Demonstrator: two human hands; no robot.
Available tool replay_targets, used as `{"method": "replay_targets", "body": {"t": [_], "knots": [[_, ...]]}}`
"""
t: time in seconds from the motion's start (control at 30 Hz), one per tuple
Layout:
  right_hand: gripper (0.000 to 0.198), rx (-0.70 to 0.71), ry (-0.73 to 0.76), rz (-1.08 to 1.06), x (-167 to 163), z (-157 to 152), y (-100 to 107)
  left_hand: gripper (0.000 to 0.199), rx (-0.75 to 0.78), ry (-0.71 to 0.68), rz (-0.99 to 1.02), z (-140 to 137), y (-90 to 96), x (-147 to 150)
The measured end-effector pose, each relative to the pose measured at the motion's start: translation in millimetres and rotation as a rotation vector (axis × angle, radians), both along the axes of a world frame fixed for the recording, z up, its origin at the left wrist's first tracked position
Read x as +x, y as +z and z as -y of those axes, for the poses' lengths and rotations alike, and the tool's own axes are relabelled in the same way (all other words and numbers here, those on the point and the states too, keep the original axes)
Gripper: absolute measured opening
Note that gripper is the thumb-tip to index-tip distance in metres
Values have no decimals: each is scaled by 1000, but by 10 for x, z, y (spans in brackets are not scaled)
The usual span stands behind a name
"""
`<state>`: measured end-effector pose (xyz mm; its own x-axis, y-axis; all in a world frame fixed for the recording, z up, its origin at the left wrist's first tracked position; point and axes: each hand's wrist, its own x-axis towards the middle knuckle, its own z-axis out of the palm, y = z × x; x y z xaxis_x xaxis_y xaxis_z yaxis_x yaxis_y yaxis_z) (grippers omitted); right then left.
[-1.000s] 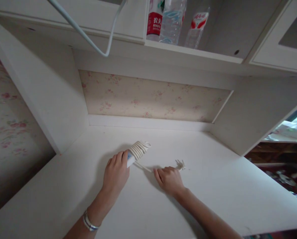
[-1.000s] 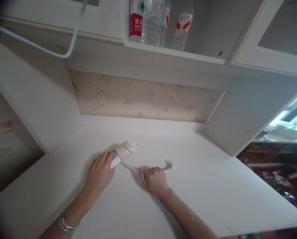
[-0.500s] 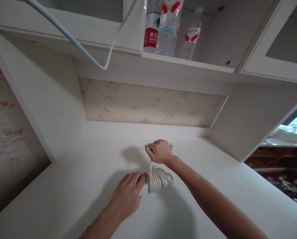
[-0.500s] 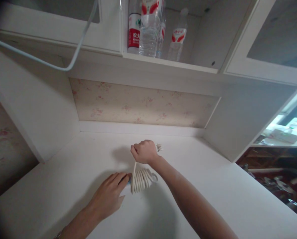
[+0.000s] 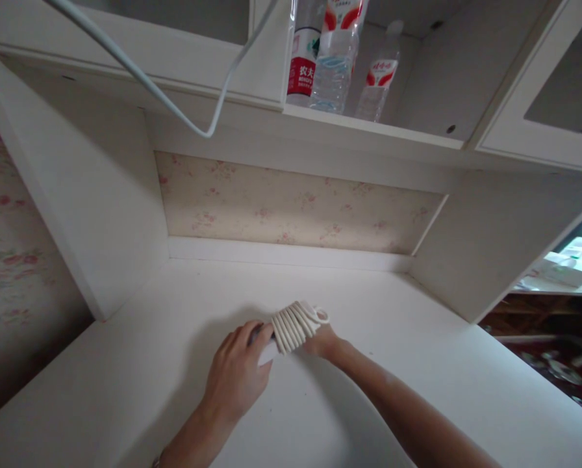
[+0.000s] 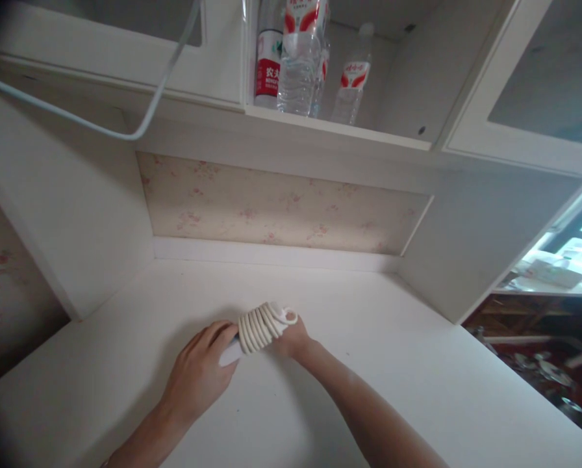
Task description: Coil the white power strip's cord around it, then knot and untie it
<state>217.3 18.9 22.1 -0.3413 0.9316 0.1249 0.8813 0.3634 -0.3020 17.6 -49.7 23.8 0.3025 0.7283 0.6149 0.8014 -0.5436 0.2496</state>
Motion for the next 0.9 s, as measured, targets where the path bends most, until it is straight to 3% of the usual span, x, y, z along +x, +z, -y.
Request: {"method": "replay_targets", "body": {"t": [0.1, 0.2, 0.27, 0.33, 0.43, 0.53, 0.7, 0.8, 0.9], "knots": [[16, -65, 80, 96, -69, 173, -11, 41, -44, 140, -95, -42, 23, -3], [17, -445, 279, 72, -167, 303, 71, 40, -57, 213, -171, -60, 33, -11], [18, -731, 361, -118, -222, 363, 139, 41, -49, 244, -211, -68, 27, -31], [18, -866, 328, -388, -258, 413, 187, 43, -36, 266, -239, -79, 13, -60], [26, -875, 190, -710, -279, 477, 195, 42, -65, 273, -249, -99, -22, -99], [31, -919, 108, -899, -297, 520, 152, 38, -117, 242, -258, -111, -86, -110], [27, -1046, 149, -1180, -366, 546, 151, 28, -155, 114, -236, -138, -290, -61], [26, -903, 218, -1169, -397, 538, 201, 22, -148, 95, -231, -154, -394, -15], [25, -724, 193, -1014, -382, 482, 196, 19, -144, 89, -238, -126, -417, 25]]}}
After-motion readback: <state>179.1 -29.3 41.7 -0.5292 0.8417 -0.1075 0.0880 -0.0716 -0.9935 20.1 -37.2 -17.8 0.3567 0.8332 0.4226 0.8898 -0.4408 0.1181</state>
